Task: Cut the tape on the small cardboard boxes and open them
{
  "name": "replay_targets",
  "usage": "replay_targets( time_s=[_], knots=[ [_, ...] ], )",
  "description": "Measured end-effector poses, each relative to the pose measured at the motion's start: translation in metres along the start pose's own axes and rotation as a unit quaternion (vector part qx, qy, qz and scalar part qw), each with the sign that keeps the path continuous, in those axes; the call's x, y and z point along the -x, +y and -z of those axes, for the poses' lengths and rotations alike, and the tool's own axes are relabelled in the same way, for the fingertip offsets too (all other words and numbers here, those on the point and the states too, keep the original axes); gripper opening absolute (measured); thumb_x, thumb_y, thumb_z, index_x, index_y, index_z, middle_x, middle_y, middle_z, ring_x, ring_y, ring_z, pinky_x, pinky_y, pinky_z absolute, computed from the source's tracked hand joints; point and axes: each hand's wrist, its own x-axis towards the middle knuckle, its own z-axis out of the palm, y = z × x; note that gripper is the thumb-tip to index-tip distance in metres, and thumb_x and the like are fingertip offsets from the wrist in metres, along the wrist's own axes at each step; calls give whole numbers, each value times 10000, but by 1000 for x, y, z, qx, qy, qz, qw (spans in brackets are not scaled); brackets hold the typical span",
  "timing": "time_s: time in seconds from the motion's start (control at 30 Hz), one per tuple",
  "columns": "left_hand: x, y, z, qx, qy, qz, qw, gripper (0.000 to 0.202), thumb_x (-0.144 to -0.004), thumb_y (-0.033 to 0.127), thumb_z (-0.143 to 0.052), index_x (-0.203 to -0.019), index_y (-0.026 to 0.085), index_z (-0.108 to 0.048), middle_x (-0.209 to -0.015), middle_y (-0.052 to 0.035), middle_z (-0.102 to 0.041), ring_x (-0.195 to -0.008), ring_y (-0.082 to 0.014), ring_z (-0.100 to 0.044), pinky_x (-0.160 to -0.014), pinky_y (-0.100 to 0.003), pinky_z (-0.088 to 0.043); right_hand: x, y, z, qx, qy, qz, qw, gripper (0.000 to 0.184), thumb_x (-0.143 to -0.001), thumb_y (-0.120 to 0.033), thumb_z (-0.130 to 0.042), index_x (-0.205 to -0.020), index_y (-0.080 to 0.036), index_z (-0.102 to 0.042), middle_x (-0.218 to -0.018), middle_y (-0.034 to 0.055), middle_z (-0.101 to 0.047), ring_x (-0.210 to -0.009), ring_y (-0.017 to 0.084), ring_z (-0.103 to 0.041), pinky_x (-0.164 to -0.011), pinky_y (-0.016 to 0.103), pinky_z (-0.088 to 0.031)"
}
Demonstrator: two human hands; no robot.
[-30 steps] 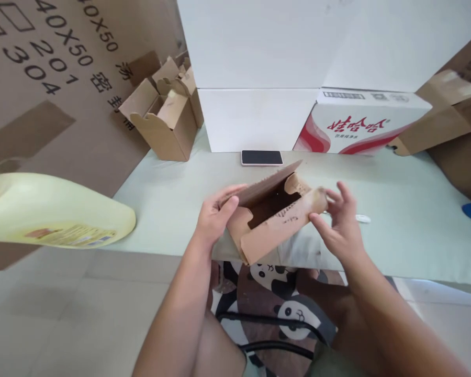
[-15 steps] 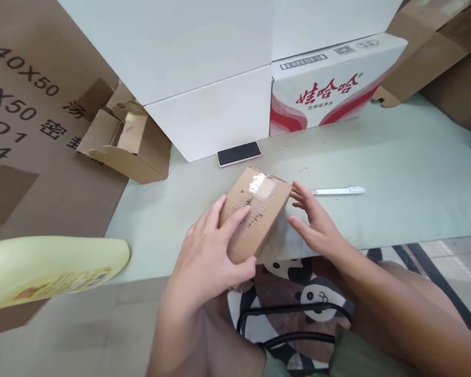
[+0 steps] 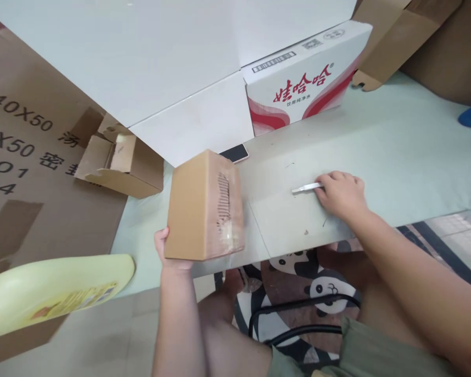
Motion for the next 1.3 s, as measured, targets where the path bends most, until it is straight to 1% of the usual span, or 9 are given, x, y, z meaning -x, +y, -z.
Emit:
replay_targets(
  time_s=[0.1, 0.23, 0.3, 0.37, 0.53, 0.73, 0.9, 1.13, 1.3],
  knots=[
    [-4, -17, -3, 39, 11, 13, 999, 385, -683, 574, -637, -921, 282, -716, -785, -4, -748, -761, -245, -694, -651, -351, -564, 2, -21, 11, -132, -49, 46, 989, 260, -904, -339, -432, -854, -192, -641, -853, 126, -677, -797, 282, -608, -738, 432, -455],
    [-6, -21, -15, 28, 13, 40, 999, 357, -665, 531, -663, -925, 293, -720, -780, -7, -752, -760, -252, -697, -648, -357, -567, 19, -49, 27, -366, -123, 106, 916, 329, -968, -379, -365, -818, -208, -602, -629, 2, -569, -576, 165, -531, -589, 290, -410],
    [-8, -21, -22, 14, 14, 36, 999, 380, -662, 515, -668, -965, 292, -719, -801, -14, -755, -796, -261, -703, -661, -360, -569, 30, -57, 31, -423, -140, 133, 885, 313, -975, -366, -377, -932, -204, -642, -639, -16, -563, -569, 146, -518, -578, 268, -401],
    [-9, -23, -28, 9, 15, 30, 999, 409, -656, 506, -671, -995, 283, -715, -817, -22, -756, -823, -269, -705, -670, -364, -571, 39, -62, 32, -437, -159, 162, 871, 291, -959, -334, -426, -1046, -200, -670, -670, -19, -577, -579, 136, -509, -572, 254, -389],
    [-10, -29, -41, 22, -7, 28, 999, 393, -665, 475, -669, -993, 262, -705, -859, -23, -760, -862, -263, -705, -701, -349, -576, 51, -66, 26, -407, -209, 183, 870, 338, -951, -294, -456, -1161, -189, -699, -690, -10, -625, -585, 132, -520, -582, 250, -377],
    [-15, -39, -47, 98, -16, -12, 995, 426, -632, 441, -705, -985, 204, -701, -846, -46, -760, -739, -236, -702, -639, -326, -575, 55, -65, 24, -402, -187, 162, 882, 361, -960, -283, -452, -1192, -189, -712, -790, 25, -717, -628, 136, -573, -632, 249, -398],
    [-16, -42, -49, 125, -17, -8, 992, 419, -634, 406, -711, -1002, 206, -705, -857, -44, -766, -739, -239, -708, -627, -325, -574, 57, -65, 25, -408, -178, 158, 882, 363, -954, -281, -464, -1183, -194, -731, -766, 11, -708, -580, 117, -528, -615, 237, -389],
    [-12, -38, -54, 143, 10, 2, 990, 427, -570, 373, -747, -957, 198, -710, -836, -19, -766, -716, -219, -709, -603, -304, -576, 63, -70, 19, -421, -180, 178, 871, 411, -947, -259, -492, -1312, -225, -678, -777, -5, -734, -554, 102, -525, -620, 221, -409],
    [-11, -39, -56, 147, 11, -10, 989, 429, -592, 392, -718, -976, 201, -713, -862, -27, -765, -730, -224, -704, -625, -319, -573, 66, -75, 22, -432, -173, 179, 867, 413, -949, -257, -487, -1314, -233, -679, -1016, 35, -783, -677, 130, -638, -691, 233, -457]
  ],
)
